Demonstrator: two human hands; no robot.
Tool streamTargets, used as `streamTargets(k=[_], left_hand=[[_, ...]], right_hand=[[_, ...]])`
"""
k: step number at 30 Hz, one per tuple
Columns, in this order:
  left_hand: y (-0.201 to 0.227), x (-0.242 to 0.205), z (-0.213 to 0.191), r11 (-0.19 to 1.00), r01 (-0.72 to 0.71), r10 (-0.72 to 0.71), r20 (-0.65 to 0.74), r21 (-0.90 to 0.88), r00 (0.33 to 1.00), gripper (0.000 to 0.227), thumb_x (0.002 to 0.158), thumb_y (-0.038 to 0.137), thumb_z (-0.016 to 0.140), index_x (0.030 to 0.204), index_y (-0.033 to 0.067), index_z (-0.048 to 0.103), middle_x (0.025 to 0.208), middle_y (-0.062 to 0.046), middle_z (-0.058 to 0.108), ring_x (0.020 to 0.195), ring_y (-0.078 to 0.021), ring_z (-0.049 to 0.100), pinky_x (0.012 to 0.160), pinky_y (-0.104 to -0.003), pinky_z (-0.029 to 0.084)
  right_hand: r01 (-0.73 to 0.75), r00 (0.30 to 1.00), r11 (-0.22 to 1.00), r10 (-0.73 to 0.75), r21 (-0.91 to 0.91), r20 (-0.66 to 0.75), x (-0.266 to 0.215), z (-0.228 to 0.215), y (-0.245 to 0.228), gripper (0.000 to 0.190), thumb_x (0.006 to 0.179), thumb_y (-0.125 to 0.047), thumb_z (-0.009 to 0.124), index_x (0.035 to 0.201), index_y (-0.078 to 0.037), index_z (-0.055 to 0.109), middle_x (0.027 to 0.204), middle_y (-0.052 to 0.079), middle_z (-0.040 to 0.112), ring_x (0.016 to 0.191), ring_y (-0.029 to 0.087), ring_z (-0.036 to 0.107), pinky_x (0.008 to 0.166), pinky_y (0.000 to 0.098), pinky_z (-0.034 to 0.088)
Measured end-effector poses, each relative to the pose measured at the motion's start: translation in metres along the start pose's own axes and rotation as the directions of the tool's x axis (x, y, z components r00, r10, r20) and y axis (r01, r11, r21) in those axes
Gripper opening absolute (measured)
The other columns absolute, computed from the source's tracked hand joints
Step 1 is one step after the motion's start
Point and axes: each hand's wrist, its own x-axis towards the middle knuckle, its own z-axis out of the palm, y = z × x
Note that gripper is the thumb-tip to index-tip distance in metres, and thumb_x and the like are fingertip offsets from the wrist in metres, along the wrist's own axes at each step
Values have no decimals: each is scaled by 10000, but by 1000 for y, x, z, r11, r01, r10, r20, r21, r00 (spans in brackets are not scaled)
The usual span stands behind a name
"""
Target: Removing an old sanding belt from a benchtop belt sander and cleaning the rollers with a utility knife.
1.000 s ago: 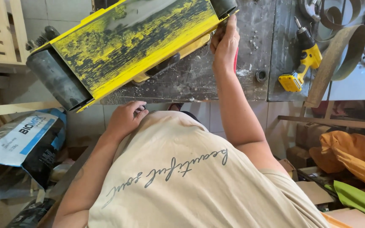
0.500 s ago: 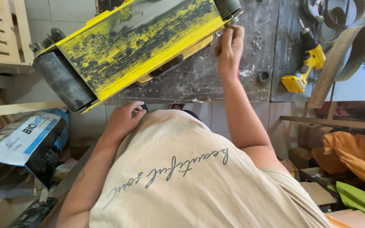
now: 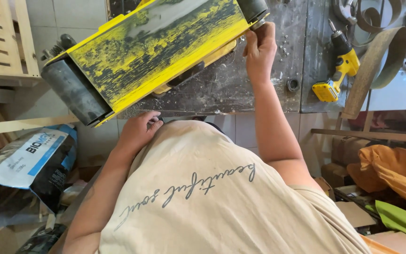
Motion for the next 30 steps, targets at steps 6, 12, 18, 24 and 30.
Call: streamTargets(k=[6, 12, 18, 24, 30], left_hand=[[-27, 6, 9, 996, -83, 82, -67, -15, 994, 442, 1016, 392, 636, 1375, 139, 688, 1230, -75, 763, 1056, -274, 737, 852, -448, 594], [-54, -10, 1, 997, 64, -68, -101, -48, 993, 488, 987, 432, 622, 1386, 161, 697, 1214, -41, 790, 1061, -241, 753, 910, -423, 571], [-120, -20, 12, 999, 7, -21, -338, -42, 941, 359, 1047, 473, 650, 1108, 153, 801, 969, -139, 815, 975, -404, 760, 891, -521, 594], [-131, -42, -16, 875, -196, -104, -566, -443, 818, 224, 1138, 323, 638, 1060, 162, 772, 948, -116, 753, 967, -415, 737, 795, -508, 608], [-85, -58, -50, 484, -556, -5, -637, -676, 770, 336, 1077, 85, 511, 1382, 66, 651, 1162, -166, 752, 1139, -253, 716, 1060, -457, 552]], right_hand=[[-120, 993, 988, 119, 94, 20, -11, 1, 2, 270, 1162, -156, 484, 904, -113, 552, 659, -7, 530, 477, 88, 452, 427, 246, 378], [-205, 979, 976, 206, 72, -8, -21, 3, -21, 329, 1144, -345, 456, 949, -97, 550, 626, 11, 500, 491, 115, 440, 470, 282, 382], [-109, 991, 983, 119, 148, -56, -29, 12, -16, 326, 1162, -321, 511, 980, -71, 614, 578, 44, 513, 492, 158, 579, 509, 254, 455], [97, 995, 995, -97, -22, -33, -45, 34, -55, 282, 1142, -116, 608, 879, -17, 629, 505, 59, 486, 449, 171, 522, 513, 286, 443], [348, 937, 926, -340, -146, 78, -53, 38, -74, 302, 1118, -83, 634, 824, -14, 639, 489, 72, 513, 435, 205, 533, 542, 312, 472]])
